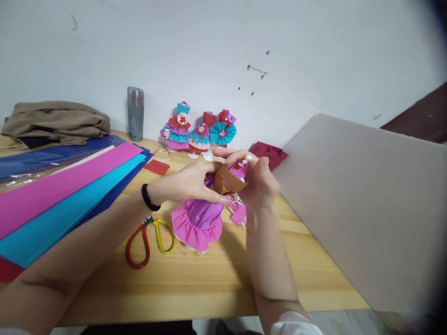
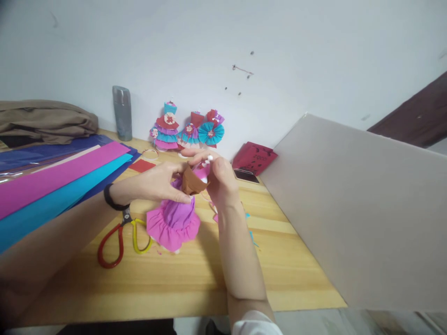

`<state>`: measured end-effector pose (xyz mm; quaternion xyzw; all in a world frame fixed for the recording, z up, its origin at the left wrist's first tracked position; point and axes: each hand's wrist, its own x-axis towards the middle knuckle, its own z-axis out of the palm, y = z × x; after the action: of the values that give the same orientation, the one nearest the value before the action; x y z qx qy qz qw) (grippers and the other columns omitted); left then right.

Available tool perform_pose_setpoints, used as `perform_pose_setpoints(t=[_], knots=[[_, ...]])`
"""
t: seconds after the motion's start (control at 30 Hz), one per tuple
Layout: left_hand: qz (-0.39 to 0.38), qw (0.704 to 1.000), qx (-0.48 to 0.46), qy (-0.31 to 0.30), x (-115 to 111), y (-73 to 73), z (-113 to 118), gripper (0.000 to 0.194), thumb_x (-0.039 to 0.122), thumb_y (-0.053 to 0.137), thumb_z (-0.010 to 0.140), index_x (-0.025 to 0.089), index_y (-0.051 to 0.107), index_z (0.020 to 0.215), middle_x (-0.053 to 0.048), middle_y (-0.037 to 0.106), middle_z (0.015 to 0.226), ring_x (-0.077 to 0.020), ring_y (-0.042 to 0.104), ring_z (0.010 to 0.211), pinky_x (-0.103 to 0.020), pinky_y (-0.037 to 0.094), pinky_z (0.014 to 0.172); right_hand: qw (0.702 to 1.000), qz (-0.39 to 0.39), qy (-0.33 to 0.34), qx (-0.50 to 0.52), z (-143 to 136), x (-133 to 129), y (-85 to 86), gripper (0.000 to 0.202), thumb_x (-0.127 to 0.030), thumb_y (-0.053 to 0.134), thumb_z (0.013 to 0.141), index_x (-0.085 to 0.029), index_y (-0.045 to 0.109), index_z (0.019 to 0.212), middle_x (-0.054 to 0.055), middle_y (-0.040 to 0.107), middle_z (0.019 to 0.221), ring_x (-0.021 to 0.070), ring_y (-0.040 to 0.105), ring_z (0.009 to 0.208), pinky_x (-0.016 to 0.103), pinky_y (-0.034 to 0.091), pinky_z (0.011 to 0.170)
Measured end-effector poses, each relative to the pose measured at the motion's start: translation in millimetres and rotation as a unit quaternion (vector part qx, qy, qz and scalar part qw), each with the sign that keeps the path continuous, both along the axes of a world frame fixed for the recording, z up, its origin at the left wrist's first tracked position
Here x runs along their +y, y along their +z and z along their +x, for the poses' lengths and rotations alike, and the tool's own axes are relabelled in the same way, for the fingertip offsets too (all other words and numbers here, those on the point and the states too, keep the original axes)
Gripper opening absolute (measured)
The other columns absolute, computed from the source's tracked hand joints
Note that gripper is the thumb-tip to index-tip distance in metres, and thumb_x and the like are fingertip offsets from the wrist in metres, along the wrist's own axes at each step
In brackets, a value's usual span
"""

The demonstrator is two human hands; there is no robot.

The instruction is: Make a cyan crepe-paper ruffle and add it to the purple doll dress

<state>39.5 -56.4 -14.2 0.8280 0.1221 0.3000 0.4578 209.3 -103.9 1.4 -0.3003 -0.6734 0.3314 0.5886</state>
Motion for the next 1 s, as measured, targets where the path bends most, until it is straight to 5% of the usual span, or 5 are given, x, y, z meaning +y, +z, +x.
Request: perform_pose_setpoints(t=[0.4, 0.57, 0.8, 0.93, 1.0], knots=[[0.017, 0.984, -0.027, 0.178, -4.4, -2.1, 7.9, 0.03, 0.03, 0.075, 0.069, 0.016, 0.061, 0.092, -0.003, 0.067, 0.09, -0.0166, 0.06, 0.081, -0.028, 0.046, 0.071, 0.99, 0.032, -0.138, 0.024, 5.4, 4.1, -5.8, 0.027, -0.046, 0.076, 0.079, -0.026, 0.074, 0.097, 0.004, 0.076, 0.098, 0.0237, 0.07, 0.094, 0.04, 0.055, 0.087], [0.057, 0.957, -0.016, 0.282, -5.5, -9.2, 13.1, 0.036, 0.032, 0.078, 0.067, 0.017, 0.058, 0.093, -0.005, 0.067, 0.093, -0.0205, 0.061, 0.084, -0.033, 0.045, 0.071, 0.984, 0.009, -0.176, 0.018, -2.9, 3.2, -4.0, 0.013, -0.03, 0.076, 0.076, -0.023, 0.076, 0.087, 0.001, 0.076, 0.086, 0.0181, 0.069, 0.08, 0.034, 0.056, 0.076], [0.043, 0.976, -0.025, 0.21, 3.3, -10.6, 7.4, 0.049, 0.042, 0.078, 0.072, 0.017, 0.062, 0.111, -0.008, 0.07, 0.106, -0.022, 0.065, 0.094, -0.036, 0.052, 0.079, 0.98, -0.005, -0.199, 0.001, -1.9, 8.3, -5.3, 0.014, -0.033, 0.074, 0.078, -0.02, 0.072, 0.084, 0.001, 0.074, 0.08, 0.0158, 0.067, 0.071, 0.033, 0.057, 0.071], [0.03, 0.971, -0.096, 0.216, 9.0, 0.3, -0.7, 0.07, 0.033, 0.08, 0.07, 0.02, 0.054, 0.135, -0.012, 0.061, 0.135, -0.0246, 0.062, 0.116, -0.04, 0.052, 0.097, 0.983, 0.001, -0.183, 0.015, -0.2, 13.7, -8.6, 0.016, -0.035, 0.075, 0.078, -0.021, 0.072, 0.085, 0.003, 0.076, 0.085, 0.0165, 0.069, 0.075, 0.035, 0.058, 0.075], [0.046, 0.966, -0.117, 0.224, 9.6, 5.6, -3.2, 0.061, 0.029, 0.077, 0.072, 0.02, 0.059, 0.13, -0.011, 0.061, 0.136, -0.0244, 0.06, 0.121, -0.042, 0.048, 0.105, 0.983, 0.003, -0.181, 0.022, 0.4, 16.5, -10.4, 0.02, -0.038, 0.075, 0.077, -0.021, 0.071, 0.087, 0.004, 0.077, 0.09, 0.0175, 0.071, 0.08, 0.037, 0.059, 0.079]])
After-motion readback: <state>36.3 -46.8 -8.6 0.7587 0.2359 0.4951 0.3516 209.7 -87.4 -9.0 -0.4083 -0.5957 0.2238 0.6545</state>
